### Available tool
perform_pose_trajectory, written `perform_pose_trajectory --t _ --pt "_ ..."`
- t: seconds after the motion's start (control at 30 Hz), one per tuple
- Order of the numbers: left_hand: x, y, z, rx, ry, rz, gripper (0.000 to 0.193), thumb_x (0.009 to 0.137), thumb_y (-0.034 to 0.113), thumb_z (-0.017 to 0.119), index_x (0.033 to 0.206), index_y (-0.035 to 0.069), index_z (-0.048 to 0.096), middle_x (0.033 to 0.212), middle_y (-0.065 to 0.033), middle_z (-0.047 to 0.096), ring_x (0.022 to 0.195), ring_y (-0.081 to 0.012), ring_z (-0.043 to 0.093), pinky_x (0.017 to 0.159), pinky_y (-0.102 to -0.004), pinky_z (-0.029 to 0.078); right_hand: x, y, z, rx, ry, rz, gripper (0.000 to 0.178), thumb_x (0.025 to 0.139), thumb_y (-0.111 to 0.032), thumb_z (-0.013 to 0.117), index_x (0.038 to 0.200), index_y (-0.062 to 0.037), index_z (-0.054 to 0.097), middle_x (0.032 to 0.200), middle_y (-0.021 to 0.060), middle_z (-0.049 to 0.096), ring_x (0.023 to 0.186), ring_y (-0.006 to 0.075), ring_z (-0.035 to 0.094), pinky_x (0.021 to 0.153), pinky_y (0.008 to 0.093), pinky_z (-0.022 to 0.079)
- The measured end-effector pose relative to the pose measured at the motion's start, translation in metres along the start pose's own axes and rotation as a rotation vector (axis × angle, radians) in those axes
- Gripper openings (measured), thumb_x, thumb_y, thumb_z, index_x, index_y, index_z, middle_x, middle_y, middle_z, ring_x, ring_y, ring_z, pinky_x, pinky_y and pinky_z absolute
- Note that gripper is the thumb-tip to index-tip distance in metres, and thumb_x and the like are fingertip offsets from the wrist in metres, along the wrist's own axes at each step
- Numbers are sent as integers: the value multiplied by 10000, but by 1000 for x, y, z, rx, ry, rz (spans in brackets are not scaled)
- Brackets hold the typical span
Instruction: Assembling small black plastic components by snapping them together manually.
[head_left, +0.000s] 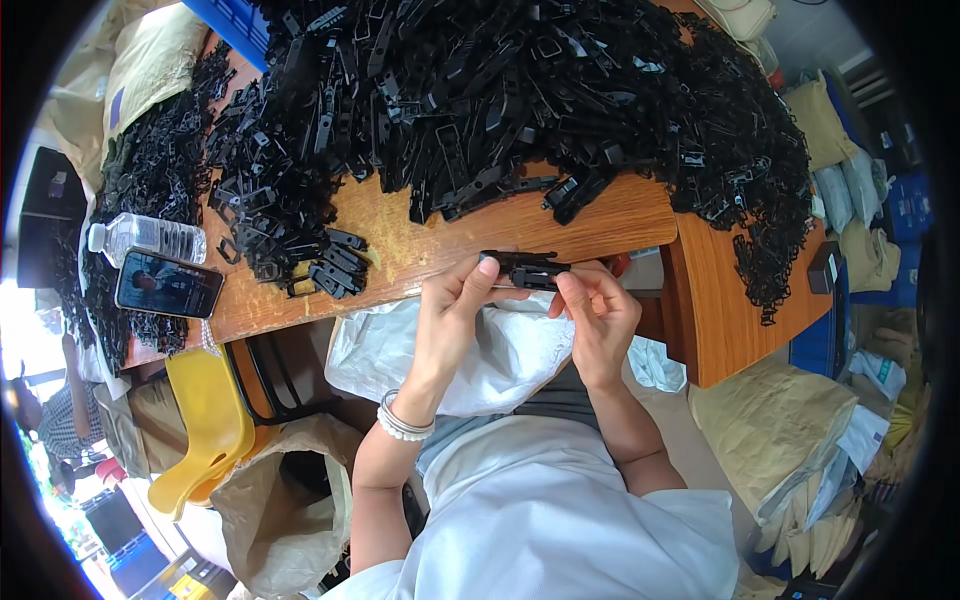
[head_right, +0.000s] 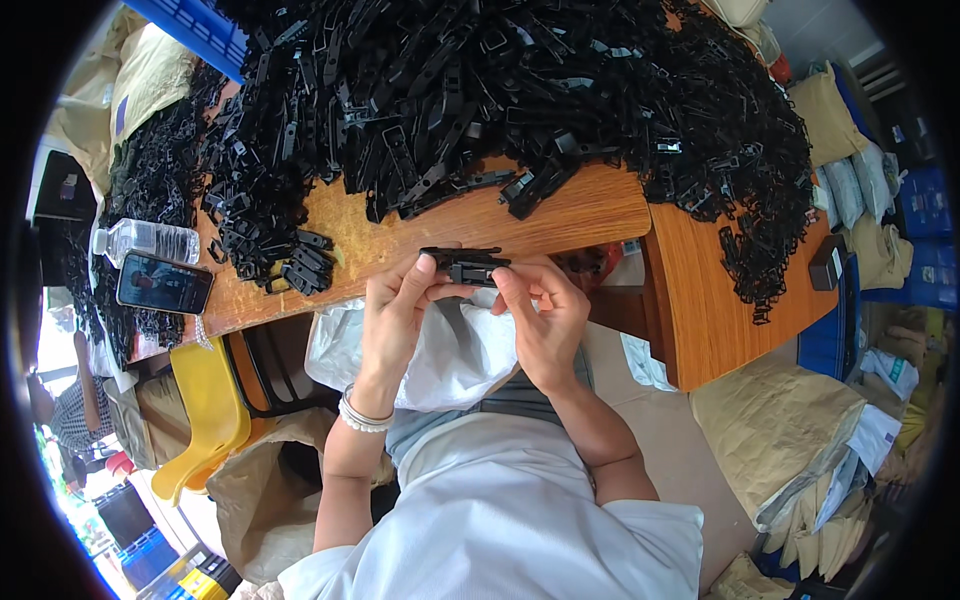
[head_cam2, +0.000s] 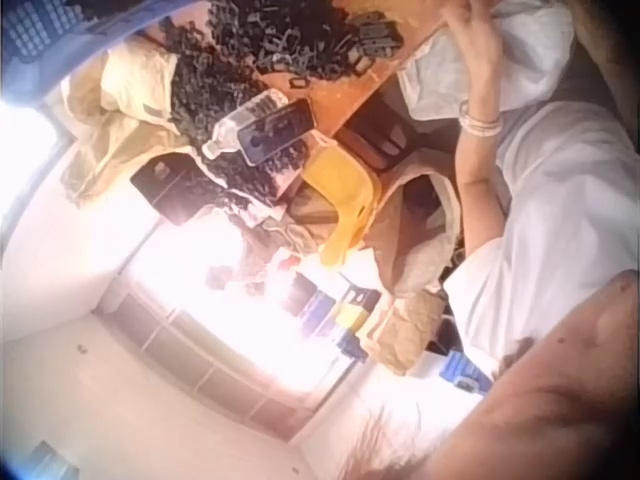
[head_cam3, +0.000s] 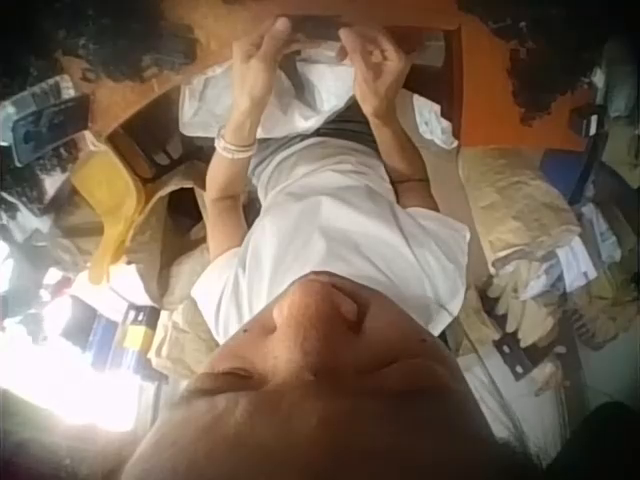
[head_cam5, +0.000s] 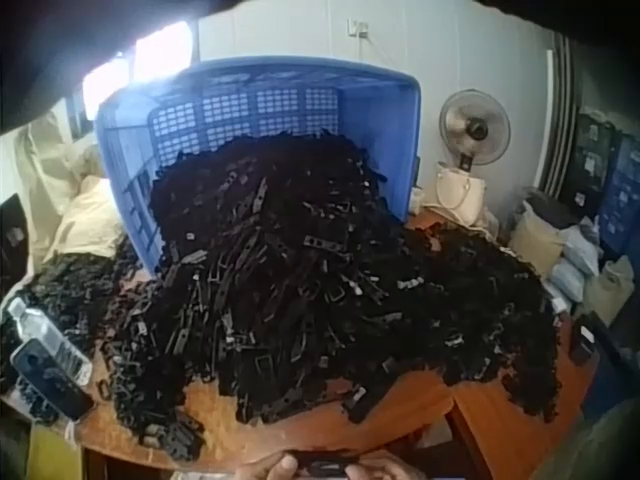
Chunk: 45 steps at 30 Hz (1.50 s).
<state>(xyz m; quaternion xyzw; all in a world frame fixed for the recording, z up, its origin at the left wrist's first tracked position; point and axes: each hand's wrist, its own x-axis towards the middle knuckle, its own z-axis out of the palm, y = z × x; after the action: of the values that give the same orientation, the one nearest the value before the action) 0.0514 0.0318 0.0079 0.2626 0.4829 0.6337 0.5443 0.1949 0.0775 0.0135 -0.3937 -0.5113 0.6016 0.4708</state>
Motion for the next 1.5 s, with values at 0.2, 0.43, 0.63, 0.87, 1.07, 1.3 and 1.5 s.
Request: perform_pose_trajectory --t 0.2,0.43,0.63,0.87,1.07,1.3,1.5 --pt "-4 7 2 66 -68 -25 383 962 259 425 935 -95 570 818 -171 649 819 -232 656 736 -273 499 1 2 -2 -82 -26 -37 116 845 -54 614 806 48 576 761 52 550 586 100 534 527 207 413" --pt "-8 14 2 138 -73 -79 260 878 192 598 900 -67 581 744 -94 632 696 -133 624 678 -237 483 3 -1 -7 -359 -176 -177 117 769 -12 675 789 35 570 742 45 543 647 84 535 562 207 420" --pt "-12 14 2 268 -64 5 179 810 147 679 768 -9 602 695 8 582 608 -47 482 557 -189 369 0 -7 3 -28 -237 103 191 772 3 661 941 58 592 903 64 535 753 118 566 654 228 477" --pt "-8 33 -14 220 -225 40 217 844 184 639 799 -23 593 716 -18 555 648 -67 521 587 -208 417 -1 -5 15 36 -270 6 191 845 -20 585 1015 67 581 895 82 563 678 118 574 556 210 425" --pt "45 85 -86 1804 365 669 256 688 -9 584 941 9 615 861 -117 484 795 -263 517 671 -362 455 8 2 0 15 -150 42 197 859 -54 577 1018 62 581 795 83 590 618 112 563 495 195 374" --pt "79 101 -120 2429 105 579 125 725 120 547 788 70 642 858 -69 494 878 -201 481 738 -292 382 6 4 -4 -37 -208 53 204 853 -81 586 1003 58 593 799 81 590 611 110 563 479 189 368" --pt "69 111 -114 2316 33 891 100 734 126 531 787 56 579 833 -56 482 852 -182 471 719 -271 378 7 7 -6 -76 -187 51 206 851 -87 589 1003 52 594 787 78 590 626 108 570 478 190 369"
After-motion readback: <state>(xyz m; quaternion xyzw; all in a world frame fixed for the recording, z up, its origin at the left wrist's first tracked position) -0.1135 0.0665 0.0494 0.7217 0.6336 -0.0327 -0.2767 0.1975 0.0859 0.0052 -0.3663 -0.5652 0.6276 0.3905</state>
